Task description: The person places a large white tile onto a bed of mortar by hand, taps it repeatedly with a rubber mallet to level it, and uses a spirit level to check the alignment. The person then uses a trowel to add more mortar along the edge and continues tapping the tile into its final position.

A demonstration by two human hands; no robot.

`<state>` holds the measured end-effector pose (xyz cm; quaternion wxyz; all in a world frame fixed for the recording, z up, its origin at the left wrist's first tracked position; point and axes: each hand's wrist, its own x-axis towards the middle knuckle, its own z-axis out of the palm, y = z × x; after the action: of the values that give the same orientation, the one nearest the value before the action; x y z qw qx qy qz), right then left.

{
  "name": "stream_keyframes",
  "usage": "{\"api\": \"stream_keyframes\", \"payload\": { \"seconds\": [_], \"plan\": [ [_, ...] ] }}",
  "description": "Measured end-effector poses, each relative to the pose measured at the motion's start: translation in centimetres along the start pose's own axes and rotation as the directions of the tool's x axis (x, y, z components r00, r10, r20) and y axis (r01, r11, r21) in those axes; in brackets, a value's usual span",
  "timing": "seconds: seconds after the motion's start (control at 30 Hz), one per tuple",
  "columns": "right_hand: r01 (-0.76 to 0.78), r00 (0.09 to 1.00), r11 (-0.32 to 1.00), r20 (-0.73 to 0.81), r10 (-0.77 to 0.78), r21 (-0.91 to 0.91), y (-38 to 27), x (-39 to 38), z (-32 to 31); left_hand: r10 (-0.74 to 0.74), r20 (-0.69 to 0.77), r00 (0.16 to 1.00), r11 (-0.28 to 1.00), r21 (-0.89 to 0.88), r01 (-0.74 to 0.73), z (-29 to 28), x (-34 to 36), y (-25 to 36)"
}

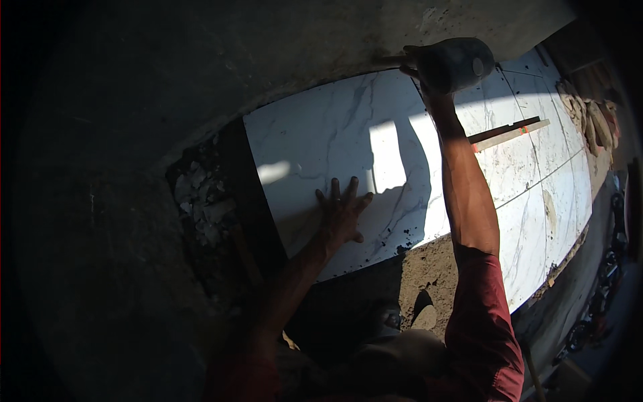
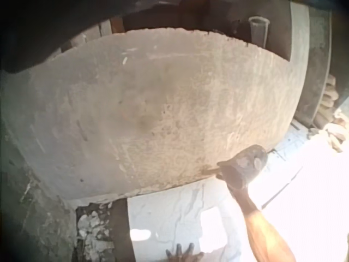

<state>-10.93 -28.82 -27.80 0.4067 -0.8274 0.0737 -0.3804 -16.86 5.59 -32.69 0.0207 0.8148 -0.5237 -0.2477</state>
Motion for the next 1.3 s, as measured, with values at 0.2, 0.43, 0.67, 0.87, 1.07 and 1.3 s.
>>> {"api": "stream_keyframes", "payload": {
  "seconds": [0.2, 0.43, 0.67, 0.87, 1.07, 1.3],
  "plan": [
    [-0.266, 0.963, 0.952, 0.014, 0.267, 0.152, -0.1, -0.2, 3.4, 0.008, -0.027, 1.000, 0.999, -0.037, -0.009, -0.2, -0.3, -0.8],
    [0.095, 0.995, 0.975, 0.030, -0.091, -0.202, -3.4, -1.6, 6.8, 0.006, 0.005, 1.000, 0.999, -0.033, -0.006, -0.8, 0.0, -0.4],
    [0.098, 0.992, 0.958, 0.106, -0.071, -0.269, -8.1, -1.3, 11.0, 0.015, 0.015, 1.000, 0.999, -0.031, -0.014, -0.6, -0.1, -0.6],
    [0.433, 0.893, 0.831, 0.039, -0.449, -0.349, -7.9, -2.0, 13.1, 0.037, -0.040, 0.999, 0.999, -0.028, -0.038, -0.7, 0.6, 0.6],
    [0.163, 0.982, 0.986, 0.096, -0.160, -0.024, -8.2, -3.5, 18.7, 0.011, -0.020, 1.000, 0.999, -0.043, -0.012, 0.3, 0.2, -0.3],
    [0.122, 0.986, 0.992, 0.111, -0.124, 0.032, -9.0, -3.6, 20.5, 0.026, 0.067, 0.997, 0.999, -0.022, -0.025, -0.2, 0.5, -0.4]
  ]
}}
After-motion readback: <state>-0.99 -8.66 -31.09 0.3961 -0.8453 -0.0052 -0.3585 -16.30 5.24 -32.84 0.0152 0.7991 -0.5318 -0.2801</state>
